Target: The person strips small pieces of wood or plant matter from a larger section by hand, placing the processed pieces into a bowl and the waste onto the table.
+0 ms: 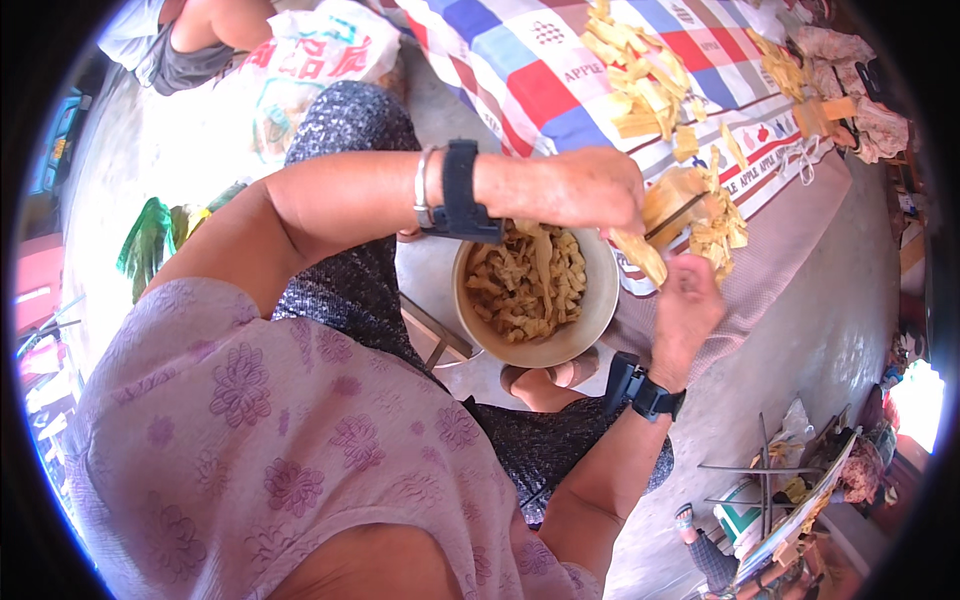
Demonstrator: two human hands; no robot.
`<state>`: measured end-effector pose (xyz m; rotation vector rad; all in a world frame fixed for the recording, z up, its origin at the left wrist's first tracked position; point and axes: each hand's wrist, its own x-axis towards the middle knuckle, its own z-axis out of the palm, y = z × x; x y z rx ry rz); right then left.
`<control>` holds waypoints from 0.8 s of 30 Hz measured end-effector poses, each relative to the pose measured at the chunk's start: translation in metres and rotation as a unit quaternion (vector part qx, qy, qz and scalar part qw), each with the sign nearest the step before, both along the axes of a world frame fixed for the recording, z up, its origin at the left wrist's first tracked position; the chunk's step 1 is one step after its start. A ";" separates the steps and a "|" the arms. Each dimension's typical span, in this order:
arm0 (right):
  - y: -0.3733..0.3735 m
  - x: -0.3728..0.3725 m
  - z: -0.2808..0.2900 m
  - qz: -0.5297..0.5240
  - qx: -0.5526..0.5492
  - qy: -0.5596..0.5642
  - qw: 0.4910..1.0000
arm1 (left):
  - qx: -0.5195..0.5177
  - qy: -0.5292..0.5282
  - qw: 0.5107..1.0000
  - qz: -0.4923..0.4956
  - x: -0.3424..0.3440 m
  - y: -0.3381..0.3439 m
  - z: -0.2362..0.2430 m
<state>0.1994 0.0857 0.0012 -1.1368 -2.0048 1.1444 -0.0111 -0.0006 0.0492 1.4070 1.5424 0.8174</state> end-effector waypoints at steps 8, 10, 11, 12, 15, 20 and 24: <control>-0.039 -0.027 0.032 0.046 0.151 -0.042 0.987 | 0.028 -0.050 0.998 0.002 0.026 -0.004 -0.028; -0.032 -0.024 0.022 0.031 0.156 -0.029 0.987 | -0.007 -0.158 0.987 -0.018 0.024 -0.002 -0.028; -0.027 -0.020 0.024 0.029 0.153 -0.018 0.988 | -0.040 -0.199 0.979 -0.035 0.018 -0.001 -0.026; -0.022 -0.017 0.023 0.027 0.142 0.001 0.990 | -0.072 -0.237 0.967 -0.052 0.014 0.000 -0.021; -0.016 -0.006 0.029 0.021 0.061 0.052 0.997 | -0.036 -0.218 0.972 -0.073 0.004 0.000 -0.015; -0.015 0.008 0.042 0.063 0.003 0.100 0.993 | 0.064 -0.233 0.965 -0.098 -0.009 0.002 0.009; -0.017 0.016 0.052 0.121 -0.154 0.175 0.965 | 0.148 -0.244 0.954 -0.093 -0.008 0.002 0.023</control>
